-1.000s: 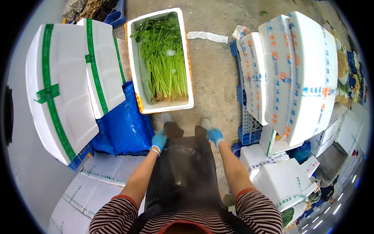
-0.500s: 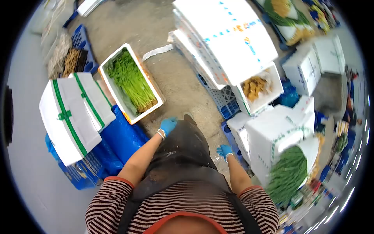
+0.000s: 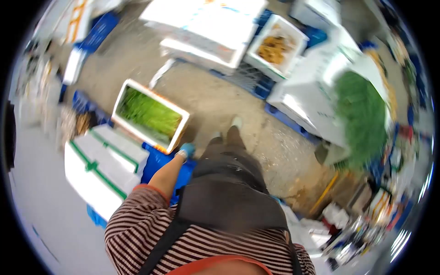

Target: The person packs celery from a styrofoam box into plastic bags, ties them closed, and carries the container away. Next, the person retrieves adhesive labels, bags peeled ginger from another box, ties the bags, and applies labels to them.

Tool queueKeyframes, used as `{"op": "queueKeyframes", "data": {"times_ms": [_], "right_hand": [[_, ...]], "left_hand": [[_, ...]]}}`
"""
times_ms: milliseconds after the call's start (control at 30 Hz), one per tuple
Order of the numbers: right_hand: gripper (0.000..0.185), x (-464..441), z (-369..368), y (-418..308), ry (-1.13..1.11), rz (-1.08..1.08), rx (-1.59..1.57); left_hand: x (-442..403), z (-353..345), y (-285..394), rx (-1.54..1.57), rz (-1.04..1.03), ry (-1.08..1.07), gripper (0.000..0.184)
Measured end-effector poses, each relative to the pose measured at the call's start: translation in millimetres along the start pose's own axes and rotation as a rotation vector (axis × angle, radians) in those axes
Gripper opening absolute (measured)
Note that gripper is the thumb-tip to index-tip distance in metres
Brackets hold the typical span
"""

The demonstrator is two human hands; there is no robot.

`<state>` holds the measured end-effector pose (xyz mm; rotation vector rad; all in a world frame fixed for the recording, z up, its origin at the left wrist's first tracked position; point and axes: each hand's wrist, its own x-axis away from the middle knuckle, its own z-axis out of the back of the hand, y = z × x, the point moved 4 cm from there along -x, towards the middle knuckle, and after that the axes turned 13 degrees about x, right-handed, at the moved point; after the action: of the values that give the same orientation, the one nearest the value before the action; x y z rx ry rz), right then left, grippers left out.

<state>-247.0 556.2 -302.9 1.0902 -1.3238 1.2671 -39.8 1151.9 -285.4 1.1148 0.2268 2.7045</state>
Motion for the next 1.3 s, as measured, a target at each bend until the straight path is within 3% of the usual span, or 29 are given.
{"op": "queueKeyframes", "data": {"times_ms": [33,67,133,200,233,267,333,367,400,467,533,600,633,733,767,800,867,933,1000,1133,1167,1200,1300], "right_hand": [[0.045,15.7,-5.7,25.7,0.011,-0.015,-0.025],[0.048,31.6,-12.0,51.2,0.019,-0.027,-0.058],[0.054,60.3,-29.0,96.7,0.027,-0.059,-0.154],[0.061,82.7,-44.6,112.6,0.058,-0.096,-0.196],[0.061,88.2,-42.9,111.7,0.105,-0.103,-0.146],[0.062,96.0,-41.7,110.2,0.151,-0.113,-0.095],[0.063,102.9,-15.8,117.3,0.313,0.100,0.487],[0.072,94.2,-1.9,135.4,0.441,0.169,0.461],[0.072,90.8,-113.1,110.0,0.508,0.100,0.419],[0.073,75.0,-123.6,121.8,0.547,0.002,0.316],[0.065,68.6,-117.4,127.6,0.253,0.008,-0.313],[0.048,53.4,-66.5,152.2,0.197,-0.001,-0.421],[0.044,70.7,-52.3,137.4,0.308,-0.025,-0.332],[0.051,31.1,16.2,164.9,0.491,0.039,-0.083],[0.053,31.0,42.3,170.8,0.506,0.055,-0.167],[0.054,36.0,70.3,175.9,0.515,0.067,-0.241],[0.058,41.3,116.3,189.1,0.574,0.048,-0.241],[0.066,41.9,161.0,195.5,0.681,-0.009,-0.104],[0.064,75.0,208.8,185.7,0.811,0.084,-0.069],[0.057,10.6,250.6,213.5,0.843,0.059,-0.487],[0.043,26.0,271.2,208.5,0.827,-0.013,-0.331],[0.040,24.5,283.8,211.6,0.770,-0.036,-0.381],[0.030,17.3,311.1,242.2,0.673,-0.081,-0.494]], "left_hand": [[9.4,-2.7,-0.6,-0.103,-0.043,-0.150,0.020],[15.6,-8.2,-6.4,-0.088,-0.074,-0.112,0.020],[30.7,4.3,0.4,-0.247,-0.180,-0.266,0.024],[37.8,54.5,31.1,-0.255,-0.181,-0.326,0.027],[-11.7,11.5,-12.2,-0.277,-0.180,-0.315,0.027],[7.6,90.5,51.8,-0.343,-0.150,-0.359,0.025],[-19.8,132.2,92.9,-0.298,-0.289,-0.294,0.021],[-34.0,157.1,110.4,-0.290,-0.378,-0.252,0.020],[-60.4,173.6,41.9,-0.285,-0.497,-0.224,0.018],[-86.2,186.4,72.7,-0.312,-0.572,-0.225,0.016],[-108.8,197.7,135.8,-0.333,-0.502,-0.323,0.019],[-133.0,188.5,223.0,-0.333,-0.480,-0.386,0.019],[-152.7,178.8,257.7,-0.333,-0.469,-0.418,0.020],[-178.0,154.6,361.4,-0.498,-0.903,-0.366,0.022],[-189.3,138.8,390.6,-0.543,-1.040,-0.347,0.022],[-243.0,107.1,403.6,-0.301,-0.794,-0.338,0.026],[-278.6,77.5,448.9,0.091,-0.575,-0.269,0.030],[-284.8,69.1,523.9,0.320,-0.614,-0.261,0.032],[-271.2,67.9,580.4,0.462,-0.595,-0.349,0.032],[-214.7,81.9,675.1,0.407,-0.309,-0.488,0.029],[-218.5,81.0,686.0,0.329,-0.322,-0.504,0.029],[-220.7,79.7,704.0,0.218,-0.361,-0.512,0.029],[-255.3,47.9,755.8,-0.375,-0.707,-0.518,0.029]]}}
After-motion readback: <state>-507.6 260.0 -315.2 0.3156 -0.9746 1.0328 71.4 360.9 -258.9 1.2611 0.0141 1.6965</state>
